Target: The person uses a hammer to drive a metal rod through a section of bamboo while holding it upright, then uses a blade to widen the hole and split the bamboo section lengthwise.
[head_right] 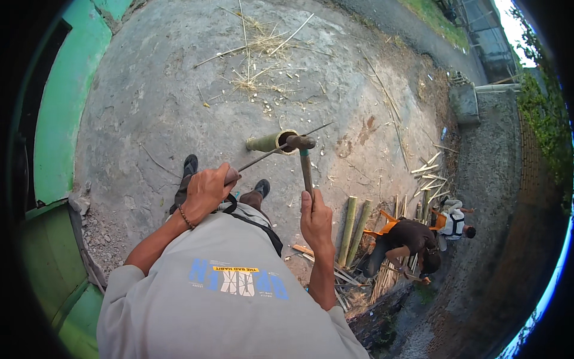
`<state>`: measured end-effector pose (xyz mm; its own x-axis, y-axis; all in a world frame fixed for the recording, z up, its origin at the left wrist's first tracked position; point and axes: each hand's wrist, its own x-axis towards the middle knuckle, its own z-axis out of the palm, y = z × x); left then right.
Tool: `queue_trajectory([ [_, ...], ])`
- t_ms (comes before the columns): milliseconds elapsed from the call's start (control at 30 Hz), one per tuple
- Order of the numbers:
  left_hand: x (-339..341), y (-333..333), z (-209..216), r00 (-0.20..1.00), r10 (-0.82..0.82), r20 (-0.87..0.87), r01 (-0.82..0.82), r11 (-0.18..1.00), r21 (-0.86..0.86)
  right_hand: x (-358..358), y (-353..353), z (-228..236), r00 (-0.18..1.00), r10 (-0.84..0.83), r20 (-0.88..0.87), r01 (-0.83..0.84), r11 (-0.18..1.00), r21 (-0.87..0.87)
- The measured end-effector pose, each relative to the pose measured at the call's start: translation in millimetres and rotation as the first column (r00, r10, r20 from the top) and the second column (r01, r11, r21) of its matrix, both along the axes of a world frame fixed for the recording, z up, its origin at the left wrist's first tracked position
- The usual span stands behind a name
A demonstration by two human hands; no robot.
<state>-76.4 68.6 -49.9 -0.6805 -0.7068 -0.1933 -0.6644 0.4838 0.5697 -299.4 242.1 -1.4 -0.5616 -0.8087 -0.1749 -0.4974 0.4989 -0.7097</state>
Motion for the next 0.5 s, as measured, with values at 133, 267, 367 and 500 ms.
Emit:
queue_trajectory([
  [133, -6, -10, 2, 0.999, 0.035, -0.015, -0.035, 0.999, -0.032, 12, 4, 55, 0.943, -0.048, 0.330, 0.196, 0.880, -0.433],
  [267, -4, -12, 1, 0.999, 0.039, -0.017, -0.040, 0.997, -0.067, 11, 13, -14, 0.966, 0.065, 0.250, 0.112, 0.768, -0.631],
  [367, -4, -11, -1, 0.999, 0.033, -0.010, -0.034, 0.997, -0.065, 13, 4, -52, 0.996, 0.073, -0.044, -0.072, 0.997, 0.030],
  [500, 2, -16, -6, 0.995, 0.098, 0.009, -0.097, 0.994, -0.040, 16, 5, -24, 0.984, -0.060, 0.169, 0.069, 0.997, -0.044],
])
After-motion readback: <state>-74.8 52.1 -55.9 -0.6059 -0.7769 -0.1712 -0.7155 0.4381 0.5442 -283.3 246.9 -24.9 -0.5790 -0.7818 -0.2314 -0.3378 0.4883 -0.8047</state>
